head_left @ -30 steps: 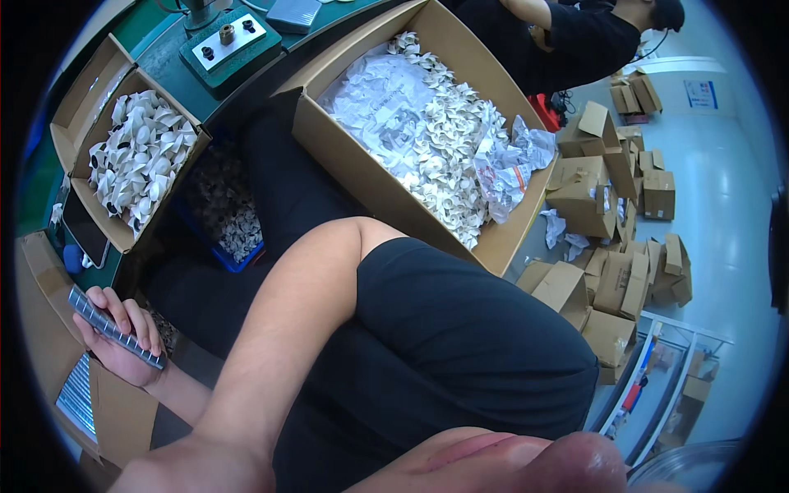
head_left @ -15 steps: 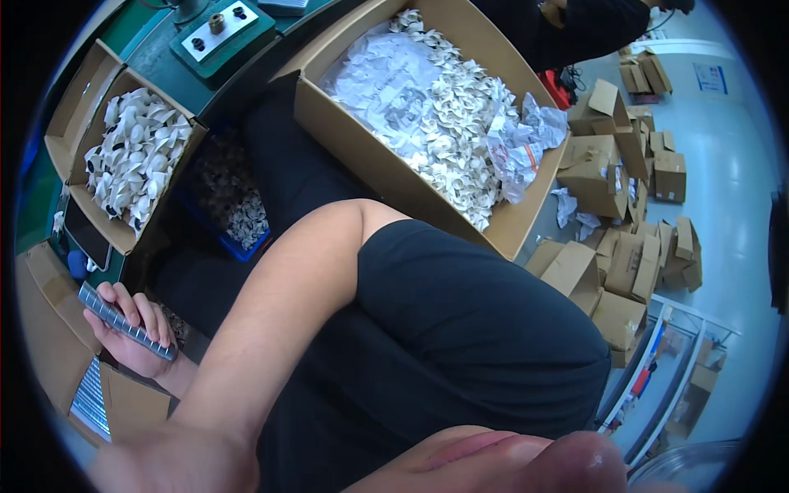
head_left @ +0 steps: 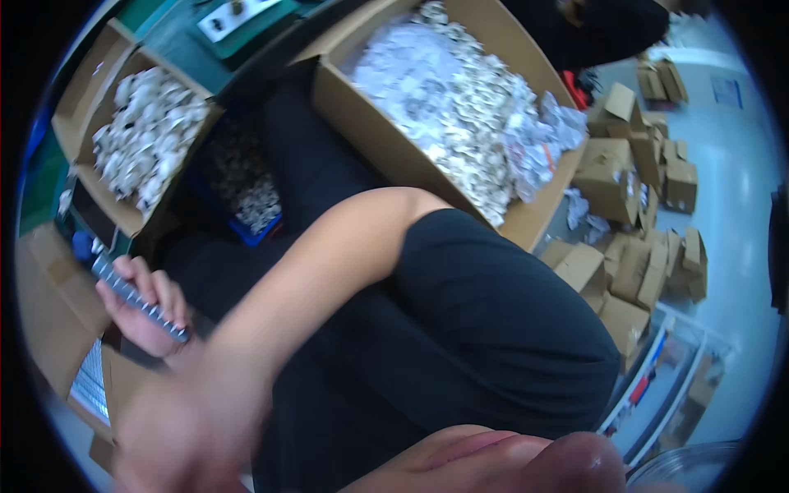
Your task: The person retrieves components from boxes, presses parts using a benchtop machine, and fits them onto metal cylinders taken from a cardboard box.
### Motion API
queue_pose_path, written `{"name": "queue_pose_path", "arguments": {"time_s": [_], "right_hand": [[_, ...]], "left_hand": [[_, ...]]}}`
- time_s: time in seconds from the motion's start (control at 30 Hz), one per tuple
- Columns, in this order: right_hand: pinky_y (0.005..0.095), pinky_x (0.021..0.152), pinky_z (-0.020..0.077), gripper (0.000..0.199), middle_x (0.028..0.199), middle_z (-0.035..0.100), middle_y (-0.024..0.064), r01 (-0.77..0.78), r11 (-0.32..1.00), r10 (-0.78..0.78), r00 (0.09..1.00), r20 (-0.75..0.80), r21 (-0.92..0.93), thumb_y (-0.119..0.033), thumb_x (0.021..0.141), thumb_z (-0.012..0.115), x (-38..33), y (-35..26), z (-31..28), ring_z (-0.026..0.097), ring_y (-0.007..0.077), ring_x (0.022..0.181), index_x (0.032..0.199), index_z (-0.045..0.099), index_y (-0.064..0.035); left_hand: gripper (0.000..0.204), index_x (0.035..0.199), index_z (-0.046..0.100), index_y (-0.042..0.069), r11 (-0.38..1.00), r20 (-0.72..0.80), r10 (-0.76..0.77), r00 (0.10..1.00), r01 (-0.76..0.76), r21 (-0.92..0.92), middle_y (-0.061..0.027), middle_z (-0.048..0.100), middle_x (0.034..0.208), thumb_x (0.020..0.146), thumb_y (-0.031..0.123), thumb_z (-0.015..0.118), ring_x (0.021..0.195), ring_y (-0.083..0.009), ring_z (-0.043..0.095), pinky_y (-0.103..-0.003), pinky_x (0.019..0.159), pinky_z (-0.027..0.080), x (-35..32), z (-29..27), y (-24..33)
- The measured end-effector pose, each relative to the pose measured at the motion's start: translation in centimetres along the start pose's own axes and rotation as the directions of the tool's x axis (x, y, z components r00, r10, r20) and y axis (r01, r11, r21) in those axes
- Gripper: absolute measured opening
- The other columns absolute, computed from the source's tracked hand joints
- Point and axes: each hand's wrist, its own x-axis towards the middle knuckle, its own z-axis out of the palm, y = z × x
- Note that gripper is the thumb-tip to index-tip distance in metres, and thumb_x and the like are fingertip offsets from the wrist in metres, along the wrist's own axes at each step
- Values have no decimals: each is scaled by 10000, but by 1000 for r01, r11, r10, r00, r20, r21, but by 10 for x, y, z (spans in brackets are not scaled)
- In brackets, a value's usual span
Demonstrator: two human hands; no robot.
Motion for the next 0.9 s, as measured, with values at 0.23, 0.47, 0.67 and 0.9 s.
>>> {"name": "queue_pose_path", "arguments": {"time_s": [0.23,0.47,0.67,0.9], "right_hand": [[292,684,519,213,903,637,52,-384,-253,-323,899,-296,-888,-187,974,688,-83,-102,-44,630,136,758,1095,696,-12],[298,719,523,196,966,637,66,-463,-195,-345,858,-381,-865,-121,922,733,-103,-110,-37,631,161,774,1103,724,-44],[334,564,489,366,790,665,97,69,-444,-447,847,288,-893,-281,823,850,-79,-120,39,607,207,645,969,711,24],[317,682,435,918,1168,544,125,213,-375,44,976,212,-902,-769,797,705,-66,-158,132,519,202,862,1396,514,-99]], "left_hand": [[581,1024,555,17,972,-203,-203,958,223,81,-37,465,589,1046,578,409,372,-149,449,-248,314,360,-16,24,-55],[496,989,573,-10,953,-100,-266,959,277,122,-51,471,605,1072,464,453,378,-124,451,-240,330,378,1,36,-60],[495,983,577,-10,961,-96,-254,962,263,88,-48,478,630,1072,464,466,388,-122,461,-237,336,382,-3,31,-54],[485,979,582,-3,950,-36,-298,954,300,86,-42,481,650,1072,462,482,411,-119,482,-239,345,396,9,24,-63]]}}
